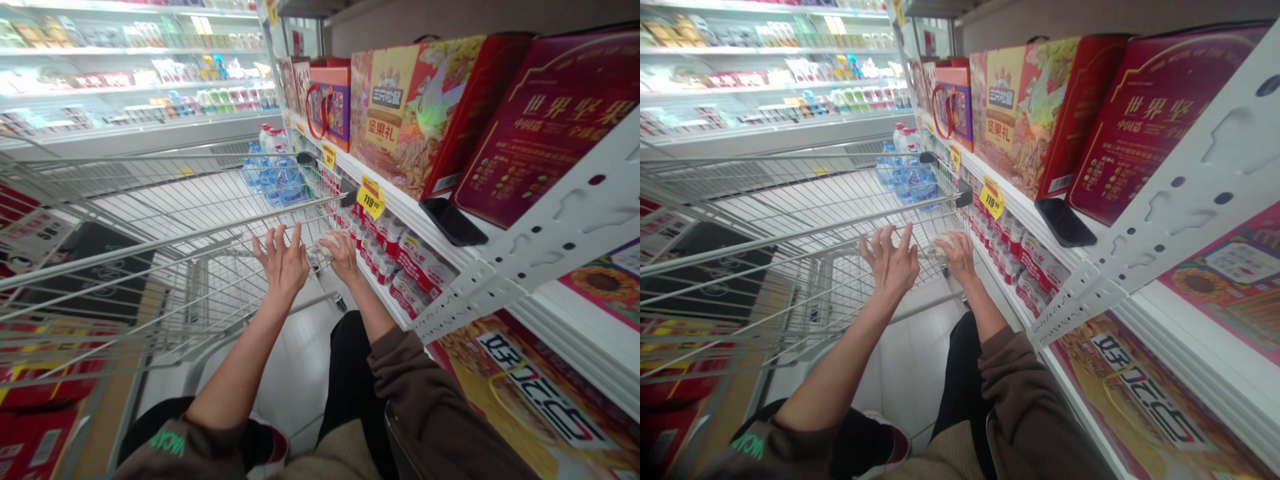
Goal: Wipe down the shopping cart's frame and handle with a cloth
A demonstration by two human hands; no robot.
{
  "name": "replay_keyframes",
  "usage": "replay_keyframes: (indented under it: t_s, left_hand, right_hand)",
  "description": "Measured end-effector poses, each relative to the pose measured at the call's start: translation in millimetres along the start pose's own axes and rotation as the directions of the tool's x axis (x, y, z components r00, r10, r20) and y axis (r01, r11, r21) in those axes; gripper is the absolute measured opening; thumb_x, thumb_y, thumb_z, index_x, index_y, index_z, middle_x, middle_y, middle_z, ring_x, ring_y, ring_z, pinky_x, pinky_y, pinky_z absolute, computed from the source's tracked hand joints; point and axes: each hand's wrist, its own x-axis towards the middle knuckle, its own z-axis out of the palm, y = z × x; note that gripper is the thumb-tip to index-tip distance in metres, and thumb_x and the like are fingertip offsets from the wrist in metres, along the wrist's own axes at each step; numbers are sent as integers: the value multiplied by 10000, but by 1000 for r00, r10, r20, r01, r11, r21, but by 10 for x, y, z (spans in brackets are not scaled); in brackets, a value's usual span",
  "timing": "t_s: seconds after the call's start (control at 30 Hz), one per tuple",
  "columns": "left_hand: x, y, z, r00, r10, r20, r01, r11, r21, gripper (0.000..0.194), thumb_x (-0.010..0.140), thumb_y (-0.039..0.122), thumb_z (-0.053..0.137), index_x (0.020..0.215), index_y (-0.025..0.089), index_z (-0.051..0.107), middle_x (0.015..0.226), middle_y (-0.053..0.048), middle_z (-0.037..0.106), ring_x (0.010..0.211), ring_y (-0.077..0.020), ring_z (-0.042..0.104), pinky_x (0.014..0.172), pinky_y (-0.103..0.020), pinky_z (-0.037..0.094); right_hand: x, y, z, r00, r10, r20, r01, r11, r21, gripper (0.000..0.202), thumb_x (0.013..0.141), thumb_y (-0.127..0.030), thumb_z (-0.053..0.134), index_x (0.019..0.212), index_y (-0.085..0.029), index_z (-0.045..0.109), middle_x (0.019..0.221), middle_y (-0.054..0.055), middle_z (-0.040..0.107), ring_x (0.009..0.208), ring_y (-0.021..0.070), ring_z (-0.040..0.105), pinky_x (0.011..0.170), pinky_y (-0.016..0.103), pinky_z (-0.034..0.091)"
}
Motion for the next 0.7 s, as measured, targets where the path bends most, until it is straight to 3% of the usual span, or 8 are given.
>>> replay_keyframes:
  t_s: [0.17,0.27,0.37,0.5,0.7]
  left_hand:
    - [156,72,-94,999,12,-38,-14,998,-61,278,965,272,571,1214,264,693,1720,-71,337,1642,-370,102,1257,-740,-119]
    - [249,82,-130,998,58,1,-58,996,-72,228,976,263,540,1152,245,684,1735,-69,301,1650,-339,92,1283,-703,-93]
    - [275,79,-134,998,59,7,-59,996,-63,247,987,279,534,1185,232,674,1708,-88,361,1644,-307,153,1315,-652,-50]
    - [263,73,-122,998,59,18,-58,997,-51,273,985,291,551,1215,216,676,1712,-100,349,1646,-310,137,1331,-620,-11]
    - [227,65,-67,997,76,12,-75,996,-55,445,972,282,576,1416,262,604,1753,-68,250,1654,-304,78,1326,-637,-11]
  right_hand:
    - [101,16,-59,987,-2,-158,6,1000,24,484,859,26,529,1167,-269,758,1296,79,662,1267,227,542,1080,410,464]
    - [214,17,7,970,76,-231,-73,997,21,476,878,7,530,1186,-281,751,1328,87,637,1298,239,530,1122,440,447]
    - [244,7,155,971,135,-199,-136,991,9,494,874,19,528,1208,-277,742,1347,96,620,1318,243,514,1146,444,431]
    - [88,1,299,973,168,-157,-176,984,-34,497,853,40,528,1175,-267,749,1309,93,633,1285,240,528,1137,447,439]
    - [-65,45,182,984,127,-125,-127,992,12,539,806,70,522,1174,-249,754,1300,91,645,1271,233,536,1114,413,467]
